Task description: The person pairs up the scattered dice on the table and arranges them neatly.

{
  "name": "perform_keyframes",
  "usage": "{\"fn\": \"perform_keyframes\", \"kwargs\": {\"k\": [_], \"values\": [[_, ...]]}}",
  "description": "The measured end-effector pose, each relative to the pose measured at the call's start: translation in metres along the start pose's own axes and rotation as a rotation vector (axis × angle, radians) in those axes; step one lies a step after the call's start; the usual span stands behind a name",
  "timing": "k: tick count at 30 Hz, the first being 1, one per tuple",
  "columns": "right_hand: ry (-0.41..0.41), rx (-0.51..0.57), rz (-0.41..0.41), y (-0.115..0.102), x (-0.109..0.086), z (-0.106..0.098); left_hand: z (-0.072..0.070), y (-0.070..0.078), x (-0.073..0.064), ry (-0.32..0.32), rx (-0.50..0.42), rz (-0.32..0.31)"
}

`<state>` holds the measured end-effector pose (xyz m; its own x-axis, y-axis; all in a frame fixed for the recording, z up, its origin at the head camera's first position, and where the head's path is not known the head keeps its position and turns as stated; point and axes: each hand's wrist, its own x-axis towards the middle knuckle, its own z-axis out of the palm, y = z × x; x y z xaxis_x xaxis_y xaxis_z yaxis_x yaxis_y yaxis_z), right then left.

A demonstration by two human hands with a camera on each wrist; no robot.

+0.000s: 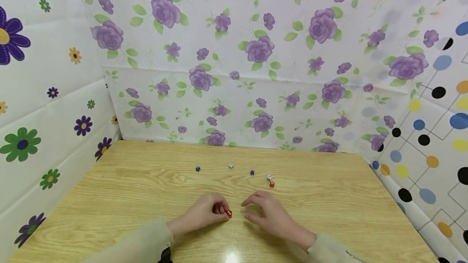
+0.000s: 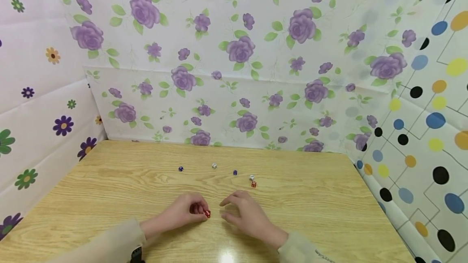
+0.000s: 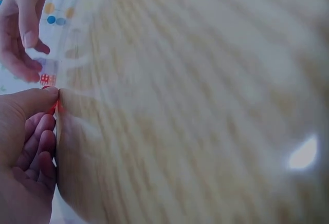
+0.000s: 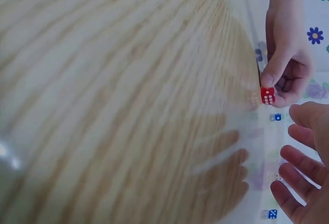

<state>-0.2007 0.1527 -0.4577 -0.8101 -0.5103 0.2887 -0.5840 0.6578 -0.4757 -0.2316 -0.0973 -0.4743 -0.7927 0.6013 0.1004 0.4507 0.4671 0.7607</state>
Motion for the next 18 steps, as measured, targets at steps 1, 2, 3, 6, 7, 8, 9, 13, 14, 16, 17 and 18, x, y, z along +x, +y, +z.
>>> {"fn": "perform_keyframes", "kwargs": {"k": [1,2,3,6,7,8,9,13,14,16,17,18], "values": [[-0.001,0.006,0.001,-0.001,0.000,0.001,0.001,0.000,-0.001,0.002,0.000,0.002],[-0.003,0.012,0.005,-0.001,0.001,0.002,0.002,0.001,-0.001,0.005,0.003,0.008],[-0.005,0.015,0.009,-0.002,0.001,0.002,0.002,0.001,-0.001,0.008,0.003,0.009],[-0.020,0.048,0.027,-0.004,0.002,0.005,0.004,0.001,-0.002,0.014,0.002,0.013],[-0.025,0.062,0.037,-0.004,0.002,0.005,0.005,0.001,-0.002,0.015,-0.001,0.012],[-0.032,0.072,0.047,-0.005,0.002,0.006,0.005,0.001,-0.002,0.015,-0.004,0.012],[-0.037,0.086,0.053,-0.006,0.002,0.007,0.006,0.001,-0.003,0.015,-0.007,0.012],[-0.057,0.104,0.083,-0.008,0.002,0.009,0.008,0.003,-0.004,0.017,-0.004,0.011],[-0.058,0.104,0.082,-0.008,0.002,0.010,0.009,0.003,-0.004,0.019,0.001,0.012],[-0.059,0.105,0.081,-0.009,0.003,0.012,0.010,0.004,-0.004,0.027,0.012,0.018],[-0.060,0.110,0.079,-0.009,0.003,0.012,0.011,0.004,-0.004,0.033,0.019,0.022],[-0.061,0.117,0.078,-0.010,0.003,0.013,0.011,0.004,-0.004,0.037,0.026,0.026]]}}
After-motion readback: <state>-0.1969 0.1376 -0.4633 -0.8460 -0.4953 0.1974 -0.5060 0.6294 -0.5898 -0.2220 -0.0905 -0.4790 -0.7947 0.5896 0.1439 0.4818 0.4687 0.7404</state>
